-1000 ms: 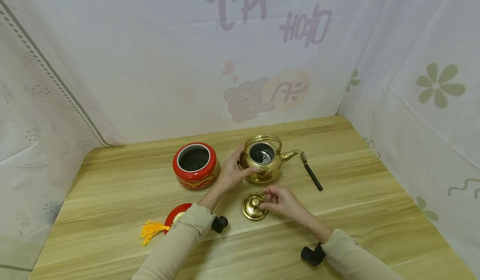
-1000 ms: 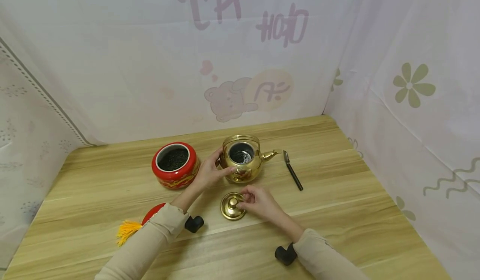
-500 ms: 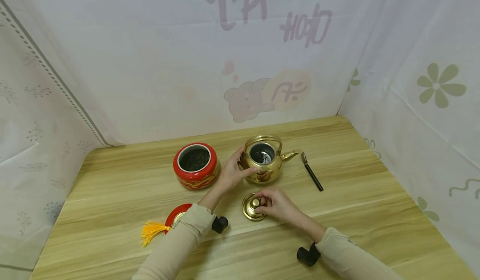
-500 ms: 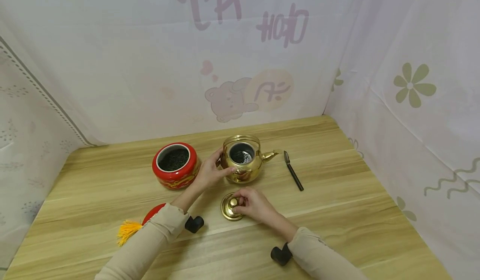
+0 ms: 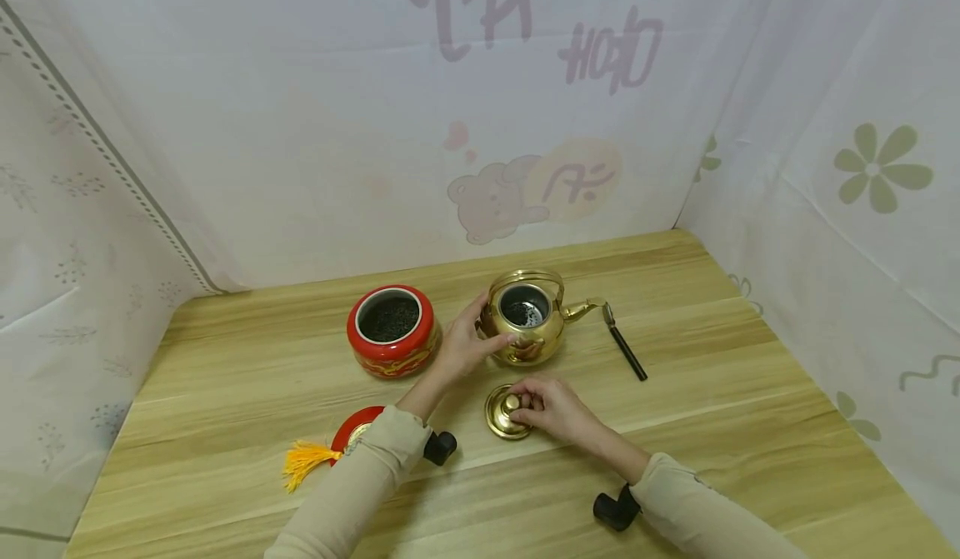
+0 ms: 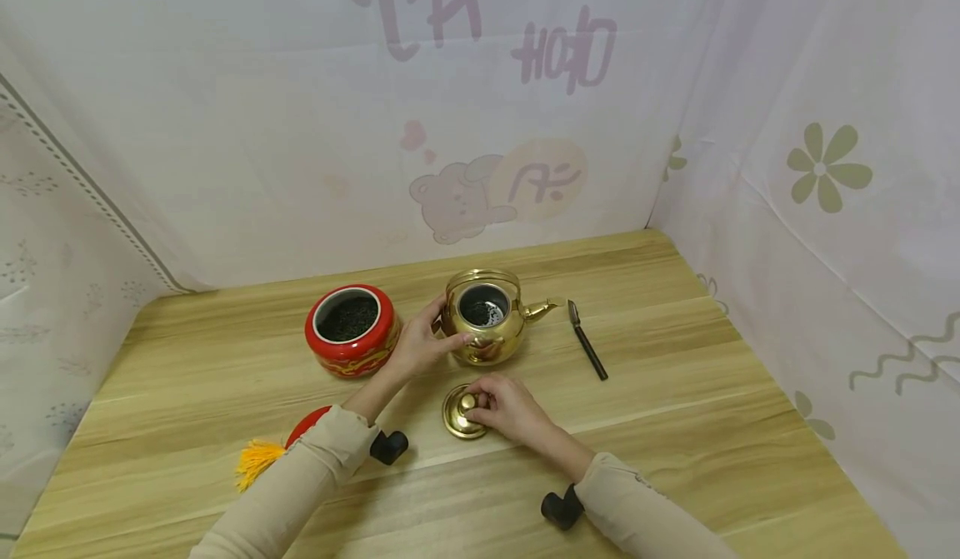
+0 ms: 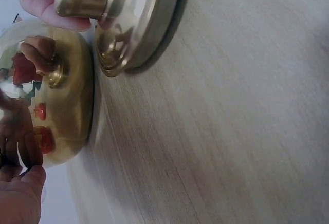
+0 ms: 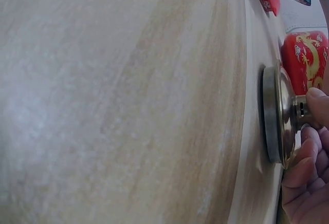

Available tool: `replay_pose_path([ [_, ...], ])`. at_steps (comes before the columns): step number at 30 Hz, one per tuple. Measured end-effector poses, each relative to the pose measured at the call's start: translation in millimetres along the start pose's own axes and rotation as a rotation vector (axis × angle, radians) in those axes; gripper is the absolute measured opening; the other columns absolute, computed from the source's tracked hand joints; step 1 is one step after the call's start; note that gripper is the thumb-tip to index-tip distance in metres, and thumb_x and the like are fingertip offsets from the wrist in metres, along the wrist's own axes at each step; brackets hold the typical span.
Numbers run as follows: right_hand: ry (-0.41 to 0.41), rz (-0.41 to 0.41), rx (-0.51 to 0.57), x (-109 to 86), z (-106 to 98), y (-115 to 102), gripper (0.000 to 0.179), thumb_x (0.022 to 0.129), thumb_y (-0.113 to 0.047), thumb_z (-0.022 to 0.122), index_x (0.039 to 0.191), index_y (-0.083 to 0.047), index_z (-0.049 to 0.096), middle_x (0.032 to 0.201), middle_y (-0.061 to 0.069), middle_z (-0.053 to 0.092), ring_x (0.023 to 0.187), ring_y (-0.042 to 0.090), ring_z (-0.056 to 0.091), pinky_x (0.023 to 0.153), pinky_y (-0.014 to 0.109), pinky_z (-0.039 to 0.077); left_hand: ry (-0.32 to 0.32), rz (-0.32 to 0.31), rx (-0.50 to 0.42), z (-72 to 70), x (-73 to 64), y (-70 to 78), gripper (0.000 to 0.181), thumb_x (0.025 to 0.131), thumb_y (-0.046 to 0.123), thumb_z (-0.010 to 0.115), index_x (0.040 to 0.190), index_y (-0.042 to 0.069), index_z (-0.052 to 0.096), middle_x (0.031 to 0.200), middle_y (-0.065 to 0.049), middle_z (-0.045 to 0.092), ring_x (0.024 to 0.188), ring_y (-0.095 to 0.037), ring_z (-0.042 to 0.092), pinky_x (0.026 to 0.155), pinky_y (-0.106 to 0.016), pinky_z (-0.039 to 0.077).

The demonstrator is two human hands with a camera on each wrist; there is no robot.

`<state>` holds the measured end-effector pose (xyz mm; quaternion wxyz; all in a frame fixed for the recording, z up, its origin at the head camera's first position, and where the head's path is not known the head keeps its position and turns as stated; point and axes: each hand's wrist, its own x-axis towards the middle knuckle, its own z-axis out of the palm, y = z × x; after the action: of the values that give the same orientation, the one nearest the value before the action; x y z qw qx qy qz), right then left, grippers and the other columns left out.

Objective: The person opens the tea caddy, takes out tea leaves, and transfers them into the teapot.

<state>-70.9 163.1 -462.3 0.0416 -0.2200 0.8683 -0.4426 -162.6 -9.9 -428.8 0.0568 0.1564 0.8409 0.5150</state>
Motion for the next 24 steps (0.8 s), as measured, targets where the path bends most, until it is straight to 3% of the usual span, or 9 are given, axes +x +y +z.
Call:
replay_pose_path([
  [14, 0.031, 0.081, 0.039, -10.2, -18, -4, 0.023, 0.081, -0.014, 0.072, 0.101, -0.002, 0.067, 0.076, -0.003, 0.058, 0.065, 0.001, 0.048, 0.055, 0.018, 0.046, -0.008, -0.003, -0.014, 1.1, 0.7, -0.3, 0.085, 0.076, 0.024, 0.079, 0.146, 0.009, 0.034, 0.147, -0.012, 0.038, 0.134, -0.027, 0.038, 0.109, -0.041, 0.035],
  [24, 0.13, 0.092, 0.042, -15.0, -46, -7, 0.025, 0.081, -0.012, 0.073, 0.102, -0.001, 0.067, 0.076, -0.002, 0.059, 0.066, 0.003, 0.049, 0.057, 0.018, 0.047, -0.01, 0.016, -0.037, 0.6, 0.7, 0.5, 0.083, 0.077, 0.022, 0.079, 0.145, 0.006, 0.034, 0.147, -0.014, 0.039, 0.132, -0.028, 0.041, 0.107, -0.041, 0.037],
])
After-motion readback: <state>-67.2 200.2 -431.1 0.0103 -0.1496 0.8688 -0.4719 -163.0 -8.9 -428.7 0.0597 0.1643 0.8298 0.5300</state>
